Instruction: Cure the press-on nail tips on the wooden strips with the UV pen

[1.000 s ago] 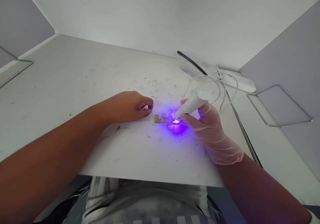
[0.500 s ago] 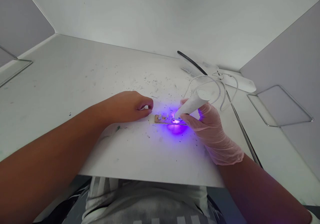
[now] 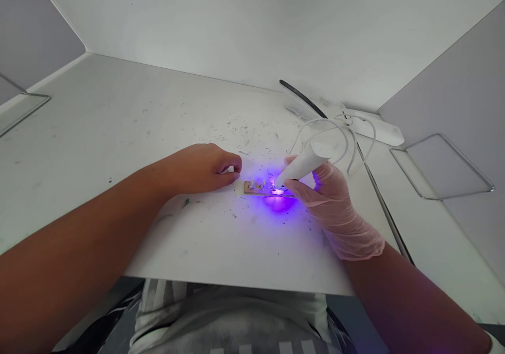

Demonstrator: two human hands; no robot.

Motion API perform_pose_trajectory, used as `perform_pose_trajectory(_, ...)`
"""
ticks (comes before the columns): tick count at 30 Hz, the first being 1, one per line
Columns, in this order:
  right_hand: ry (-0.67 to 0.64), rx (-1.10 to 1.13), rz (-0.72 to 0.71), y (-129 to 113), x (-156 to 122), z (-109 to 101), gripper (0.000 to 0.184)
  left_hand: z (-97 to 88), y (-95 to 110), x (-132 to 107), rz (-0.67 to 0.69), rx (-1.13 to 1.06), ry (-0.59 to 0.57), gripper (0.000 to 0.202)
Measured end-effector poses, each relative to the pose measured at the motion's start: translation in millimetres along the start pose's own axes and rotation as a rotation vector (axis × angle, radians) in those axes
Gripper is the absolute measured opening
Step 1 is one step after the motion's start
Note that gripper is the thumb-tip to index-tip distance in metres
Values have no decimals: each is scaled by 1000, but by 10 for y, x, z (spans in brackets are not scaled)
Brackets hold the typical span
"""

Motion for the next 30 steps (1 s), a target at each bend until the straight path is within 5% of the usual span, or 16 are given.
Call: perform_pose_trajectory(30, 17, -2, 10, 0, -8, -5, 18, -3, -1, -1, 5, -1, 0, 26)
Point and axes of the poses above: each hand's wrist, its own x-axis towards the middle knuckle, its own z-axis out of the palm, y = z × x, the point moved 7 cm from there along x, towards the middle knuckle, and after that the axes turned 4 degrees about -y, right-handed, at the moved point
